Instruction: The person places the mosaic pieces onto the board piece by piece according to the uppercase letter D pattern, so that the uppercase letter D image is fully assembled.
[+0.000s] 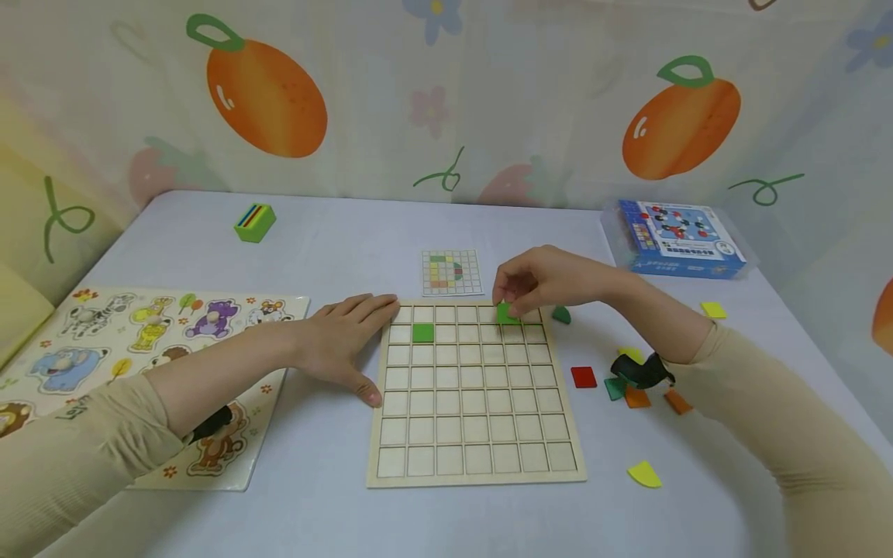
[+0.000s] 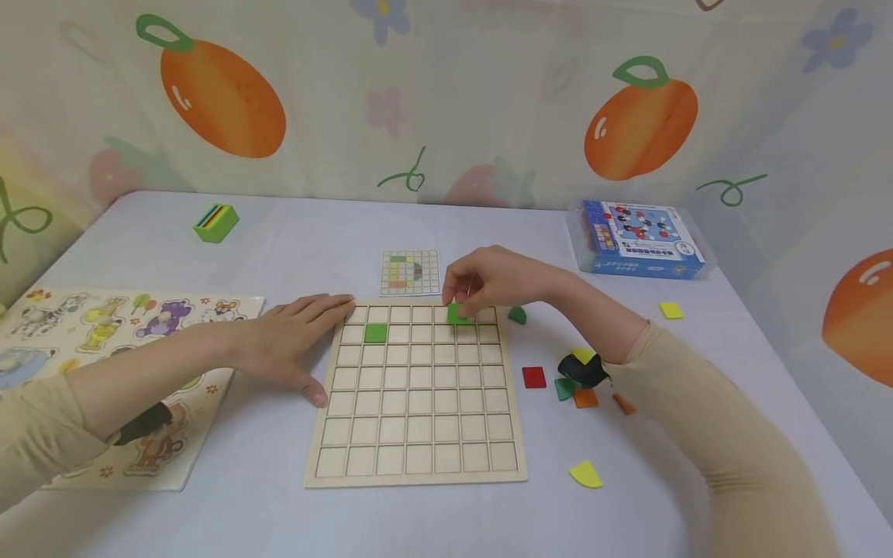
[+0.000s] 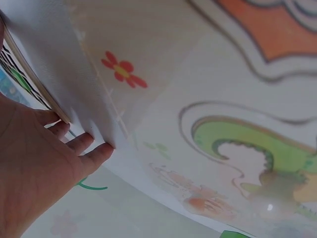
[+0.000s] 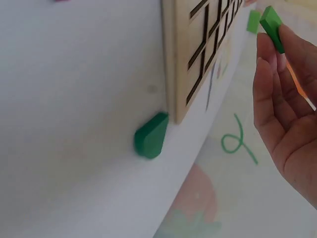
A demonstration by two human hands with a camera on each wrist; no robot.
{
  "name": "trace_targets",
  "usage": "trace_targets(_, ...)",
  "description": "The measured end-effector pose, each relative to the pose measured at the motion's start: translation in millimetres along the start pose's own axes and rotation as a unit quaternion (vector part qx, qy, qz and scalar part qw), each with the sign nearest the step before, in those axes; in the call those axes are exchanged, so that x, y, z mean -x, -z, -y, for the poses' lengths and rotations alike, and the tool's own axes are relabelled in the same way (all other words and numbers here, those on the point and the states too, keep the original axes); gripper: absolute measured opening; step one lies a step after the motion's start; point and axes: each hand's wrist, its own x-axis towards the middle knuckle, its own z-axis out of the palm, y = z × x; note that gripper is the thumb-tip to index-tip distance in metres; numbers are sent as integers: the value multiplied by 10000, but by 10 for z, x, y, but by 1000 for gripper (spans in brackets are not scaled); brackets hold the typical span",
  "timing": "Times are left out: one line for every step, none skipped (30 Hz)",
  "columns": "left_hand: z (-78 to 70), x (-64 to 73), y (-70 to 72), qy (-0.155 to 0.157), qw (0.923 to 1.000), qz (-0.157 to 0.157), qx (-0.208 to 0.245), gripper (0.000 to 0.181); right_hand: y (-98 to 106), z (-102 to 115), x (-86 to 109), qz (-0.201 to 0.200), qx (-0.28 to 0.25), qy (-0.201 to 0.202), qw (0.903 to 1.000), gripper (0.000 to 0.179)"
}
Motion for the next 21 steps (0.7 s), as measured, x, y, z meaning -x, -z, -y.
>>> trace_targets(3, -3, -1, 11, 10000, 9, -9, 129, -8, 30, -27, -26, -8, 22, 10000, 11)
trace_targets(2, -5, -2, 17, 10000, 11, -11, 129, -15, 58, -54, -50, -12, 47, 10000, 11)
trace_targets(2, -6, -1, 10, 10000, 6, -5, 129, -23, 84, -81, -73, -19, 67, 9999, 11)
trace_targets(4, -8, -3, 8, 10000, 2, -10, 129, -32, 105, -106, -87, -32, 85, 9999, 11)
trace_targets(5, -9, -3, 13, 10000, 2, -17, 129, -42, 123, -131, -93, -36, 119, 9999, 10)
trace_targets(5, -10, -4, 17, 10000, 3, -18, 129, -53, 141, -156, -98, -55, 146, 9998, 10)
trace_targets(7, -13, -5, 21, 10000, 1, -24, 129, -64, 156, -181, -96, -89, 175, 9998, 10)
trace_targets(5, -13, -5, 15, 10000, -11, -26, 129, -73, 171, -206, -93, -126, 205, 9997, 11)
trace_targets(5, -14, -5, 17, 10000, -10, -32, 129, -84, 187, -230, -87, -176, 228, 9995, 11)
trace_targets(4, -15, -5, 20, 10000, -11, -38, 129, -93, 203, -254, -82, -211, 259, 9994, 11)
trace_targets(3, -15, -5, 25, 10000, -9, -41, 129, -102, 220, -280, -84, -217, 289, 9993, 11)
trace_targets(3, -16, -6, 28, 10000, -10, -45, 129, -111, 236, -304, -96, -214, 311, 9992, 11)
trace_targets(2, -17, -6, 28, 10000, -15, -51, 129, -120, 252, -329, -111, -201, 338, 9992, 11)
trace_targets(1, -16, -6, 29, 10000, -18, -57, 129, -129, 268, -353, -135, -194, 353, 9991, 11)
trace_targets(3, -17, -7, 29, 10000, -23, -62, 129, -137, 285, -376, -157, -191, 357, 9991, 11)
trace_targets(4, -18, -7, 26, 10000, -29, -67, 129, -145, 299, -399, -179, -181, 366, 9990, 11)
trace_targets(4, -18, -7, 26, 10000, -32, -69, 129, -155, 313, -422, -204, -176, 370, 9989, 10)
trace_targets(5, -18, -6, 25, 10000, -36, -69, 129, -165, 323, -445, -222, -190, 371, 9989, 11)
trace_targets(5, -17, -5, 20, 10000, -37, -68, 129, -175, 336, -466, -243, -194, 372, 9988, 10)
trace_targets(5, -17, -3, 18, 10000, -35, -68, 129, -184, 350, -486, -262, -199, 353, 9988, 11)
trace_targets(5, -16, -2, 14, 10000, -35, -66, 129, -194, 364, -507, -281, -181, 341, 9989, 11)
